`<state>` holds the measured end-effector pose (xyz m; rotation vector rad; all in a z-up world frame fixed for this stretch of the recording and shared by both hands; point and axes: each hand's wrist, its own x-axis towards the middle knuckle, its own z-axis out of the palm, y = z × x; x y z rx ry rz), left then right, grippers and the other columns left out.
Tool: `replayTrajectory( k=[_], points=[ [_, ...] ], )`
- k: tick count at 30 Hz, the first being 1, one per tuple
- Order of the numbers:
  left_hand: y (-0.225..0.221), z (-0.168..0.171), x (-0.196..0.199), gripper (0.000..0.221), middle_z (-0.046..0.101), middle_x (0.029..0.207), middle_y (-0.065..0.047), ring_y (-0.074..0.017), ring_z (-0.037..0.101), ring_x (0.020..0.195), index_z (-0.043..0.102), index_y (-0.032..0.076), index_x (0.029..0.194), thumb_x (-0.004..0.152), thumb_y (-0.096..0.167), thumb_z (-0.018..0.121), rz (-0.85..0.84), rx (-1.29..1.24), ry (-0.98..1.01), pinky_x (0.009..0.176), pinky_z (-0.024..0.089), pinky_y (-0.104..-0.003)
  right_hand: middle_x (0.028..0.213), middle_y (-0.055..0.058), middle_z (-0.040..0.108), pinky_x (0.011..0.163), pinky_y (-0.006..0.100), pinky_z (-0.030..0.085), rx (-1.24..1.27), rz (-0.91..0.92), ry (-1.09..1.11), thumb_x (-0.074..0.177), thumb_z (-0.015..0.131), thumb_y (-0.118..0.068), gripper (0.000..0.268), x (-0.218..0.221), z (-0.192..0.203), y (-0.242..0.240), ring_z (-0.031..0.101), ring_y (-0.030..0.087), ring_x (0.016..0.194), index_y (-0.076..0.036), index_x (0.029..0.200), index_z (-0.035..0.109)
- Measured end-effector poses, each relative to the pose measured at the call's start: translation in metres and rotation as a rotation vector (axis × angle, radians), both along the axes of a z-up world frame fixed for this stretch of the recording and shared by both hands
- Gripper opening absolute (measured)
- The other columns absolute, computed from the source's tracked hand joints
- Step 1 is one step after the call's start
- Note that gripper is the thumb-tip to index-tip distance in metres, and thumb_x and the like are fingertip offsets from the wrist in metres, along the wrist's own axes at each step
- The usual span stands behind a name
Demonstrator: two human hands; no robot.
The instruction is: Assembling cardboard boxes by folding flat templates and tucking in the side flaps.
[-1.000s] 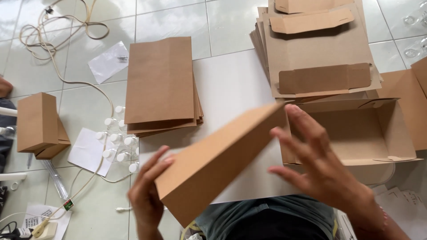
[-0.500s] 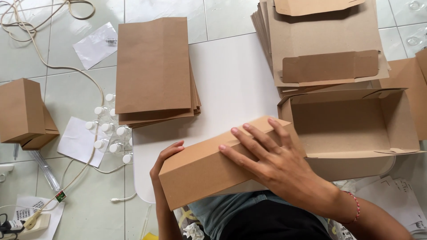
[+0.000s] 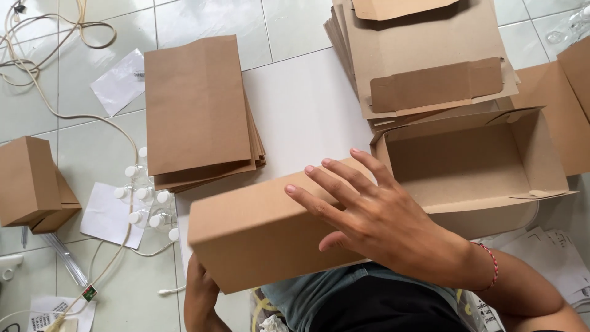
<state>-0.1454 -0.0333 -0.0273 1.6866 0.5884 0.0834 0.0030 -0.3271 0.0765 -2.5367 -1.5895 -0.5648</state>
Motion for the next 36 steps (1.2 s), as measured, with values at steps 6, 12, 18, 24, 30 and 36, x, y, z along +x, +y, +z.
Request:
replayTrajectory(
  k=[6,12,18,24,30,36],
  points=[
    [-0.001,0.01,-0.006,0.047,0.063,0.141,-0.005,-0.0144,0.058,0.127,0.049,0.01,0.15,0.104,0.018,0.04,0.103,0.157,0.166,0.104,0.043,-0.03,0.132,0.005,0.057,0.115,0.051,0.038,-0.007,-0.044,0.117,0.074,0.078,-0.071,0.096,0.011,-0.062,0.003,0.058,0.024,0.12,-0.019,0.149,0.049],
    [-0.016,0.024,-0.028,0.066,0.048,0.152,-0.03,-0.045,0.047,0.143,0.047,-0.006,0.147,0.095,0.031,0.063,-0.067,1.05,-0.396,0.122,0.036,-0.049,0.124,0.002,0.066,0.104,0.047,0.043,-0.003,-0.189,0.155,0.102,0.051,-0.054,0.053,0.023,-0.068,0.016,0.062,0.023,0.115,-0.017,0.139,0.055],
    [-0.081,0.018,-0.007,0.148,0.012,0.172,-0.018,-0.0461,0.008,0.159,0.018,0.02,0.164,0.049,0.08,0.089,-0.732,1.482,-0.255,0.124,0.013,-0.069,0.108,0.006,0.072,0.103,0.05,0.04,0.038,-0.266,0.248,0.099,0.051,-0.063,0.057,0.029,-0.133,0.063,0.061,0.028,0.114,-0.015,0.128,0.061],
    [-0.08,0.028,0.018,0.143,0.01,0.173,-0.018,-0.0475,0.007,0.158,0.015,0.018,0.166,0.054,0.077,0.081,-0.726,1.568,-0.177,0.122,0.013,-0.071,0.097,0.006,0.072,0.102,0.051,0.039,0.035,-0.274,0.357,0.102,0.042,-0.065,0.055,0.037,-0.139,0.072,0.068,0.03,0.09,-0.015,0.114,0.062],
    [-0.074,0.035,0.029,0.161,0.005,0.173,-0.019,-0.0462,0.004,0.159,0.006,0.018,0.167,0.039,0.073,0.087,-0.79,1.564,-0.141,0.12,0.011,-0.071,0.076,0.002,0.066,0.089,0.045,0.046,0.098,-0.182,0.248,0.106,0.044,-0.06,0.054,0.025,-0.127,0.064,0.065,0.028,0.067,-0.017,0.082,0.066],
    [-0.07,0.033,0.034,0.158,-0.003,0.173,-0.022,-0.0469,-0.006,0.159,0.003,0.016,0.167,0.05,0.09,0.081,-0.879,1.445,-0.126,0.116,0.008,-0.074,0.082,0.005,0.074,0.106,0.051,0.035,-0.098,-0.139,0.644,0.107,0.034,-0.057,0.054,0.022,-0.107,0.061,0.07,0.03,0.076,-0.015,0.091,0.065]
  ],
)
